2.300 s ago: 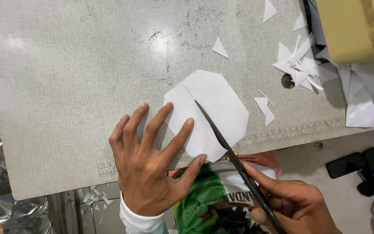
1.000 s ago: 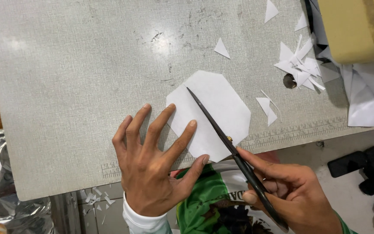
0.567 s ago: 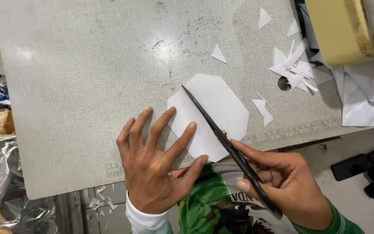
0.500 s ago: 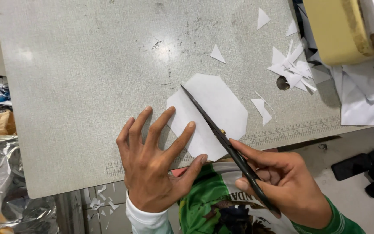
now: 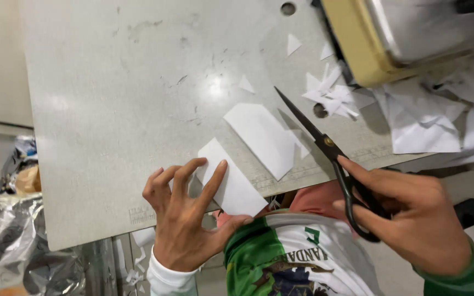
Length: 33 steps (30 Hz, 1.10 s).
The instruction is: Cutting a hexagonal shape out of white fabric using scissors following a drawn outline
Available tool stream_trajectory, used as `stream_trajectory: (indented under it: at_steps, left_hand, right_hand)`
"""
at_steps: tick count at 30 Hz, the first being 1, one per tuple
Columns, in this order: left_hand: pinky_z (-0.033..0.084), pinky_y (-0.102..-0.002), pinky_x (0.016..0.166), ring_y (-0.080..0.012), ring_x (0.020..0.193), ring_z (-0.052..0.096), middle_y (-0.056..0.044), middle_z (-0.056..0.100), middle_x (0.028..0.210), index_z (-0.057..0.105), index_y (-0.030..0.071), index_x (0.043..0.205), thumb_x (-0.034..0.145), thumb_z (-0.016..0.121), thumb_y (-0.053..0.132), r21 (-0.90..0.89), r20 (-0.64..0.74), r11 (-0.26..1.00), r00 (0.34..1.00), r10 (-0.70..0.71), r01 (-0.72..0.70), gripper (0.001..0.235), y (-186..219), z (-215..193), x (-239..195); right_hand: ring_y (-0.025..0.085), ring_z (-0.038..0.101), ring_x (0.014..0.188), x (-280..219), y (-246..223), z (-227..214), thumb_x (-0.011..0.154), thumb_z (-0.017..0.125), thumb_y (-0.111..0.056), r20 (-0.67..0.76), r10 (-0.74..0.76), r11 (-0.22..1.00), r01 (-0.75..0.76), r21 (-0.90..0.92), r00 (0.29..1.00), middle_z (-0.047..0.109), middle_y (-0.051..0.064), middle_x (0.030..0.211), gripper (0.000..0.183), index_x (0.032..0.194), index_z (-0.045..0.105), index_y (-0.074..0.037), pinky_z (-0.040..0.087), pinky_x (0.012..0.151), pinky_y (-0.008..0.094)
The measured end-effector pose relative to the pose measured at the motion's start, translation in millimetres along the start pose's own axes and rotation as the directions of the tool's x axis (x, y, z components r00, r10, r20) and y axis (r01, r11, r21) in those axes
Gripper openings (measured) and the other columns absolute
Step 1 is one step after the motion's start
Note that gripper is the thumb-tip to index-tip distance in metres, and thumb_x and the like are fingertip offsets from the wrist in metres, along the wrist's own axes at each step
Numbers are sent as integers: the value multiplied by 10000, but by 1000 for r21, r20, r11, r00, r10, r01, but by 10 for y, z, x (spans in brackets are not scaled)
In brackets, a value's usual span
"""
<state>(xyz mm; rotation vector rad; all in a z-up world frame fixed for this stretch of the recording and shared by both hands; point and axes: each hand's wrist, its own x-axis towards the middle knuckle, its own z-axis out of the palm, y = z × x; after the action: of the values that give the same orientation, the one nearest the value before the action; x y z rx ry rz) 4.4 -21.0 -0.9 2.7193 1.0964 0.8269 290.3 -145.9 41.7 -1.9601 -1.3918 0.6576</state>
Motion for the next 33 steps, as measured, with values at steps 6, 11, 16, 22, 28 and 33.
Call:
stream_trajectory:
  at_steps: [6, 11, 16, 22, 28, 33]
  left_hand:
    - [337, -519, 1088, -354, 1363, 463, -138, 538, 1483, 576, 186, 1413, 878, 724, 456, -91, 120, 992, 988, 100, -90, 617, -80, 47, 218]
    - [356, -534, 1049, -329, 1320, 527, -108, 626, 1424, 668, 160, 1291, 924, 653, 410, -193, 195, 975, 970, 147, -109, 444, -59, 3, 303]
    - [259, -560, 1075, -328, 1292, 398, -84, 516, 1292, 658, 316, 1237, 650, 741, 756, 96, 448, 948, 837, -313, 303, 739, -249, 38, 230]
    - [314, -565, 1084, -367, 1290, 459, -75, 542, 1319, 660, 188, 1164, 414, 889, 713, 122, 255, 925, 889, -380, 360, 944, -315, 133, 95]
    - [508, -448, 867, -261, 929, 652, -9, 658, 1021, 708, 239, 869, 361, 931, 723, 185, -39, 939, 957, -288, 290, 736, -506, 149, -235]
    - [513, -449, 997, -307, 1229, 651, -36, 714, 1376, 734, 246, 1328, 526, 762, 765, 321, -30, 926, 980, -198, 197, 956, -335, -27, -178]
  right_hand:
    - [182, 638, 666, 268, 403, -40, 746, 834, -106, -46, -311, 908, 283, -309, 949, 747, 47, 890, 591, 1328, 728, -116, 500, 618, 350]
    - [254, 707, 870, 528, 483, 133, 745, 792, -266, -141, -324, 831, 211, -514, 935, 758, 32, 1100, 566, 1307, 748, -208, 527, 664, 417]
    - [370, 540, 951, 676, 412, 90, 761, 834, -322, 21, -326, 791, 284, -542, 945, 624, 123, 966, 545, 1267, 724, -154, 454, 972, 581]
    - [373, 283, 1496, 391, -74, 634, 611, 775, -800, 204, -520, 681, 547, -487, 829, 447, 155, 1536, 1036, 1362, 556, -121, 252, 1098, 617]
    - [401, 538, 1389, 145, -62, 756, 975, 691, -97, -38, -711, 681, 675, -285, 702, 669, 142, 1325, 165, 1121, 686, -19, 325, 1052, 614]
    - [299, 689, 1121, 182, -89, 714, 1017, 625, -83, -283, -694, 708, 698, -104, 662, 750, 74, 1086, 98, 1045, 699, -25, 403, 929, 486]
